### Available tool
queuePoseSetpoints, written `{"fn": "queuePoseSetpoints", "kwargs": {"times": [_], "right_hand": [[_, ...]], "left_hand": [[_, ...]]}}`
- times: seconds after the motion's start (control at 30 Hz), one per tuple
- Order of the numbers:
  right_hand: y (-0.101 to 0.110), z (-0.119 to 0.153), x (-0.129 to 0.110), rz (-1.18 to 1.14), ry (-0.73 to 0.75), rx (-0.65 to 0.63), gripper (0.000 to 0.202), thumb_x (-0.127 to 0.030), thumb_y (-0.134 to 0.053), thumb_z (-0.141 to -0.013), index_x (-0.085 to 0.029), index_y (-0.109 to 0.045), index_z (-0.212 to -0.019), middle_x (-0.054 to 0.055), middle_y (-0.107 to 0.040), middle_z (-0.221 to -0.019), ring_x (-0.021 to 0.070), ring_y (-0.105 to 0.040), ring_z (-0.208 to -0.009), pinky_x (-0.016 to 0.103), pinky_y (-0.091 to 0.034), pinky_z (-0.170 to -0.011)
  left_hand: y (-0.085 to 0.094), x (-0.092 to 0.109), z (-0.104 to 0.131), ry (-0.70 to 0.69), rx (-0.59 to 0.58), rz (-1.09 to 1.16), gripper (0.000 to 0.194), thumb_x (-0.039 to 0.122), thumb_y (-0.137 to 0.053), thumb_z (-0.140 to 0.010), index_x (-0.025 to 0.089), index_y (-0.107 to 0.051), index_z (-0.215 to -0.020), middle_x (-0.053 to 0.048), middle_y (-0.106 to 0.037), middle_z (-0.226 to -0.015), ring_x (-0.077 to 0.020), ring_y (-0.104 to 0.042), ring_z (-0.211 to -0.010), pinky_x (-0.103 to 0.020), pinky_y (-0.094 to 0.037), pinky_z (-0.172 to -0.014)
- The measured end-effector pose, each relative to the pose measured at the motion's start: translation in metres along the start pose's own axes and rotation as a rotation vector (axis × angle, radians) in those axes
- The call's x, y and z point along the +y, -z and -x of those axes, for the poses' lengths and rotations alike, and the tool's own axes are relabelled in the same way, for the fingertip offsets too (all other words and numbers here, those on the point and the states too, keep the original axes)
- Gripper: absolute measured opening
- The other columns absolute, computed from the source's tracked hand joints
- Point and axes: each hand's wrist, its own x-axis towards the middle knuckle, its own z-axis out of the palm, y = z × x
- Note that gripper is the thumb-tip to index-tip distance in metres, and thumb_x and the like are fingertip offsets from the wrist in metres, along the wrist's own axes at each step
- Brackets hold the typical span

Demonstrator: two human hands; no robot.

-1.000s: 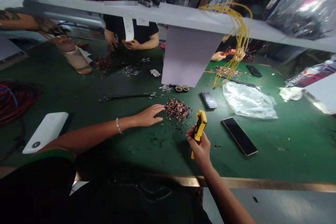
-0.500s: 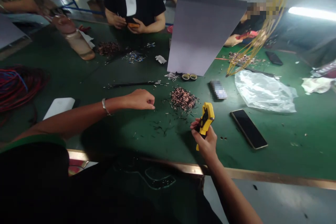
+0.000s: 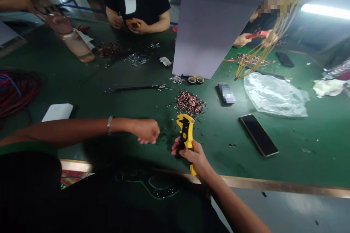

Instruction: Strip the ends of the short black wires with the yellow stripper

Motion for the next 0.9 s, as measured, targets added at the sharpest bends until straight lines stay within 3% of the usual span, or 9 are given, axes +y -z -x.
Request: {"fn": "queuePoseSetpoints", "kwargs": {"times": [0.07, 0.1, 0.17, 0.23, 0.33, 0.4, 0.5, 0.6, 0.9], "right_hand": [[-0.005, -0.014, -0.004, 0.001, -0.013, -0.009, 0.028, -0.02, -0.062, -0.063, -0.016, -0.064, -0.091, 0.006, -0.07, -0.079, 0.023, -0.066, -0.072, 0.037, -0.05, -0.073], [-0.006, -0.021, -0.007, 0.002, 0.0, 0.006, 0.028, -0.02, -0.062, -0.063, -0.016, -0.064, -0.09, 0.006, -0.07, -0.079, 0.0224, -0.065, -0.071, 0.036, -0.049, -0.072], [-0.005, -0.031, -0.011, -0.002, 0.054, 0.064, 0.027, -0.019, -0.062, -0.063, -0.017, -0.064, -0.09, 0.004, -0.069, -0.078, 0.0207, -0.065, -0.069, 0.034, -0.048, -0.07], [-0.001, -0.036, -0.013, -0.009, 0.102, 0.096, 0.026, -0.018, -0.062, -0.064, -0.017, -0.064, -0.09, 0.003, -0.068, -0.077, 0.0195, -0.063, -0.068, 0.033, -0.047, -0.069], [0.004, -0.033, -0.013, -0.002, 0.102, 0.059, 0.026, -0.018, -0.063, -0.064, -0.017, -0.064, -0.09, 0.003, -0.068, -0.078, 0.0199, -0.063, -0.067, 0.035, -0.048, -0.07], [0.004, -0.03, -0.012, 0.017, 0.096, 0.039, 0.027, -0.018, -0.063, -0.064, -0.017, -0.064, -0.091, 0.003, -0.067, -0.079, 0.0203, -0.063, -0.068, 0.036, -0.048, -0.07], [0.002, -0.031, -0.012, 0.041, 0.112, 0.025, 0.027, -0.019, -0.064, -0.063, -0.017, -0.063, -0.09, 0.003, -0.067, -0.078, 0.0199, -0.062, -0.066, 0.035, -0.047, -0.068], [-0.001, -0.036, -0.015, 0.078, 0.105, 0.014, 0.026, -0.019, -0.064, -0.064, -0.016, -0.063, -0.09, 0.003, -0.067, -0.076, 0.0192, -0.061, -0.064, 0.034, -0.046, -0.065], [0.004, -0.038, -0.012, -0.019, 0.097, 0.034, 0.026, -0.021, -0.061, -0.065, -0.017, -0.064, -0.09, 0.003, -0.067, -0.074, 0.0202, -0.063, -0.064, 0.033, -0.046, -0.063]], "left_hand": [[0.009, 0.004, -0.013, -0.198, 0.265, -0.089, 0.005, 0.015, -0.064, -0.072, 0.015, -0.067, -0.075, 0.001, -0.068, -0.059, -0.0122, -0.063, -0.057, -0.021, -0.047, -0.057], [0.016, 0.005, -0.017, -0.288, 0.408, -0.127, 0.013, 0.014, -0.066, -0.07, 0.014, -0.069, -0.083, -0.001, -0.072, -0.071, -0.0129, -0.066, -0.067, -0.021, -0.047, -0.063], [0.033, 0.0, -0.021, -0.338, 0.612, -0.159, 0.02, 0.014, -0.064, -0.073, 0.013, -0.07, -0.092, -0.004, -0.074, -0.085, -0.0136, -0.067, -0.078, -0.021, -0.047, -0.07], [0.055, -0.012, -0.018, -0.256, 0.771, -0.3, 0.02, 0.015, -0.059, -0.077, 0.014, -0.071, -0.093, -0.005, -0.074, -0.089, -0.0144, -0.067, -0.08, -0.023, -0.045, -0.071], [0.089, -0.038, -0.006, -0.008, 0.939, -0.654, 0.024, 0.017, -0.05, -0.082, 0.016, -0.072, -0.093, -0.008, -0.071, -0.098, -0.0189, -0.065, -0.088, -0.028, -0.043, -0.073], [0.106, -0.055, 0.0, 0.143, 0.971, -0.79, 0.027, 0.016, -0.047, -0.083, 0.014, -0.071, -0.095, -0.012, -0.07, -0.1, -0.0221, -0.064, -0.088, -0.031, -0.043, -0.072], [0.121, -0.071, 0.001, 0.268, 0.863, -0.888, 0.028, 0.011, -0.049, -0.079, 0.012, -0.072, -0.095, -0.016, -0.07, -0.099, -0.0252, -0.064, -0.092, -0.032, -0.043, -0.074], [0.125, -0.077, -0.006, 0.291, 0.8, -0.902, 0.029, 0.008, -0.049, -0.077, 0.009, -0.073, -0.094, -0.019, -0.07, -0.1, -0.0276, -0.065, -0.091, -0.034, -0.043, -0.073], [0.131, -0.084, -0.014, 0.285, 0.765, -0.889, 0.028, 0.01, -0.05, -0.08, 0.012, -0.073, -0.096, -0.017, -0.071, -0.099, -0.0263, -0.066, -0.093, -0.033, -0.044, -0.077]]}}
